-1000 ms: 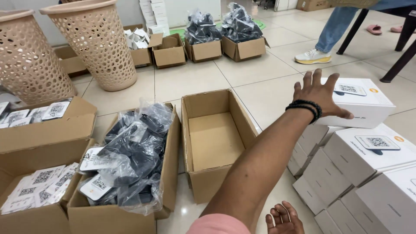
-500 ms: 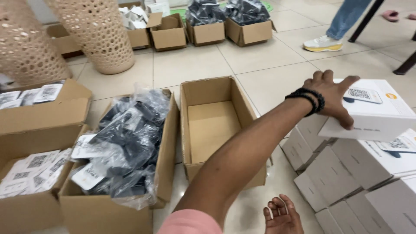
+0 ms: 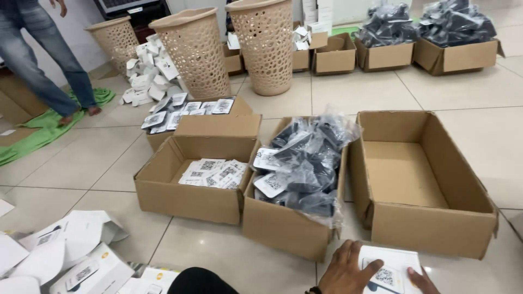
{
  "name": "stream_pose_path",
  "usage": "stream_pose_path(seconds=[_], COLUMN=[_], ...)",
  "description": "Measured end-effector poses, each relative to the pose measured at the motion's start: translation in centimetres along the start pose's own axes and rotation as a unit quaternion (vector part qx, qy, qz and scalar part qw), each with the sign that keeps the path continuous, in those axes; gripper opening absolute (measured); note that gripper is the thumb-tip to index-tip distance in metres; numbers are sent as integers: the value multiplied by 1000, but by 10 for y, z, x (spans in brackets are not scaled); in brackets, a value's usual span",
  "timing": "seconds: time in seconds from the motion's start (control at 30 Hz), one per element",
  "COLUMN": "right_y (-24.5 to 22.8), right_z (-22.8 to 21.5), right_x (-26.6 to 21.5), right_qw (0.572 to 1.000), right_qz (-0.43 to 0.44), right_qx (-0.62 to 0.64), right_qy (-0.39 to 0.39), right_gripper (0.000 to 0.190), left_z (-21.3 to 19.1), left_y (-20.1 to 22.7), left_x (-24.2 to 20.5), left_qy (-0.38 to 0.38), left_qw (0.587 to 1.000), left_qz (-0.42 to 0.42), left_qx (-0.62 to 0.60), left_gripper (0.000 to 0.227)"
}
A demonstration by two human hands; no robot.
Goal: The person packs electronic devices and QR code labels into small white product boxes.
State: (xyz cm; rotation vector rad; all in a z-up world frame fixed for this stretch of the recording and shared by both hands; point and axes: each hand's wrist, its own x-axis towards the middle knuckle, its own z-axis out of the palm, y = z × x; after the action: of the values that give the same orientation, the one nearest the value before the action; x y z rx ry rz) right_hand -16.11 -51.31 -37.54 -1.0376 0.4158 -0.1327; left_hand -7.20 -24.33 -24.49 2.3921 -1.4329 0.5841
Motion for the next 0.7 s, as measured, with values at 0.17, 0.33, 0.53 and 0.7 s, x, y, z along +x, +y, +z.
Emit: stream_pose_path(seconds=[0.17, 0.33, 0.53, 0.7], right_y=[25, 26, -47, -44], right_z=[44, 96, 166, 173], right_x=[39, -12, -71, -64], right_qw=[990, 994, 974, 963], right_qz=[46, 73, 113, 141], right_qx=[-134, -71, -185, -226], right_qy=[-5, 25, 59, 48], right_gripper=[76, 76, 79, 84], left_z=[-35, 3, -72, -84], left_y=[-35, -49, -31, -26], left_x=[-61, -96, -76, -79], left_qy=[-20, -11, -85, -16], left_qw=[919, 604, 445, 494], left_qz=[-218, -465, -559, -563], left_qx=[-328, -648, -694, -662], left_gripper=[81, 98, 72, 61])
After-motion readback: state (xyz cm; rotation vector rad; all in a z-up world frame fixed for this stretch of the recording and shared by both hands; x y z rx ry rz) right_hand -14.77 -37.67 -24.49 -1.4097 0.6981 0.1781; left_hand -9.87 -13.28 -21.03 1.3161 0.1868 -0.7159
